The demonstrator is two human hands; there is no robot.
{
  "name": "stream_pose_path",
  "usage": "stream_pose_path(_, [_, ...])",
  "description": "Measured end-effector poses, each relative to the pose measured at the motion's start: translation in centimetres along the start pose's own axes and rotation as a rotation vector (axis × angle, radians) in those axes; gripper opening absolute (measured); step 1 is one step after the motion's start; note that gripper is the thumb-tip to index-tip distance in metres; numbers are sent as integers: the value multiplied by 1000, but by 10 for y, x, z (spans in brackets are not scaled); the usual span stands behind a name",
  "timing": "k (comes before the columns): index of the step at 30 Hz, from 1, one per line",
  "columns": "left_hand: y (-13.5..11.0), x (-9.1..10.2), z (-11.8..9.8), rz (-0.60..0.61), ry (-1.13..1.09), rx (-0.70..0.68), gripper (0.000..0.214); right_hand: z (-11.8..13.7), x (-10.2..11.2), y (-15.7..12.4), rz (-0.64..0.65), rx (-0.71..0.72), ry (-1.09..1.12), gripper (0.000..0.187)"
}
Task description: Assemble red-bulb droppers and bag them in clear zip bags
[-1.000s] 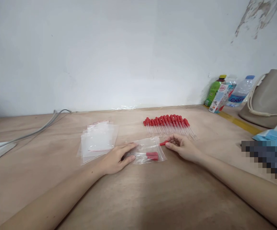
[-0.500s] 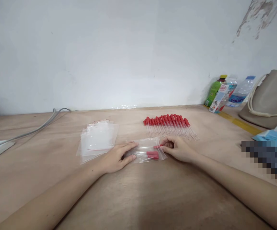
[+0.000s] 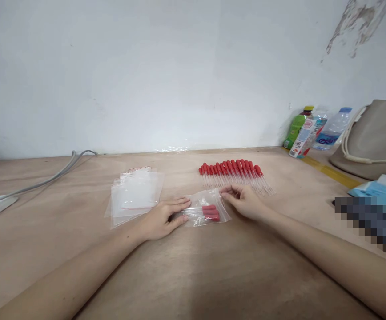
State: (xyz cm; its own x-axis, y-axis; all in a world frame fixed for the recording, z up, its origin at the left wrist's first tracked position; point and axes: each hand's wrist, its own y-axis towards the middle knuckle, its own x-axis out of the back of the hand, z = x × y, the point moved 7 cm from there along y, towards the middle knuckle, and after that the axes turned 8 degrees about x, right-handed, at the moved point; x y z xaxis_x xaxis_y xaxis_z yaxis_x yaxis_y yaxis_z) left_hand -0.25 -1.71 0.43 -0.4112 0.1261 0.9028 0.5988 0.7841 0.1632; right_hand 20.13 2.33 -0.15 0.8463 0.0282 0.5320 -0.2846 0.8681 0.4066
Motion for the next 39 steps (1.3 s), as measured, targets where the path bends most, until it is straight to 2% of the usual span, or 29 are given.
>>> stream_pose_path(3, [1, 0, 1, -9, -1, -4, 43, 8, 16, 23, -115, 66, -240, 15])
stream_pose_path(5, [1, 0, 1, -9, -3, -6, 43, 15, 18, 43, -142, 109, -394, 16])
stream_pose_path(10, [1, -1, 3, 5, -10, -3, 42, 8, -2, 93, -63, -73, -677, 27])
stream_pose_path(14, [0, -2, 2, 34, -2, 8, 42, -3, -17, 118, -79, -199, -740, 32])
stream_pose_path(18, [-1, 0, -4, 27, 17, -1, 42, -13, -21, 126, -109, -269, -702, 27])
stream_pose_path(26, [-2, 0, -3, 1, 42, 4, 43, -24, -3, 125, -215, -324, -469, 19])
stream_pose_path(30, [-2, 0, -2, 0, 37, 6, 43, -20, 12, 120, -287, -260, -305, 26])
stream_pose_path(33, [-2, 0, -2, -1, 32, 6, 43, -15, 31, 100, -403, -177, -142, 32])
stream_pose_path(36, [-1, 0, -2, -2, 23, 9, 43, -18, 50, 65, -544, -106, 263, 29])
stream_pose_path(39, [-1, -1, -1, 2, 28, 22, 43, -30, 56, 27, -571, -195, 400, 29])
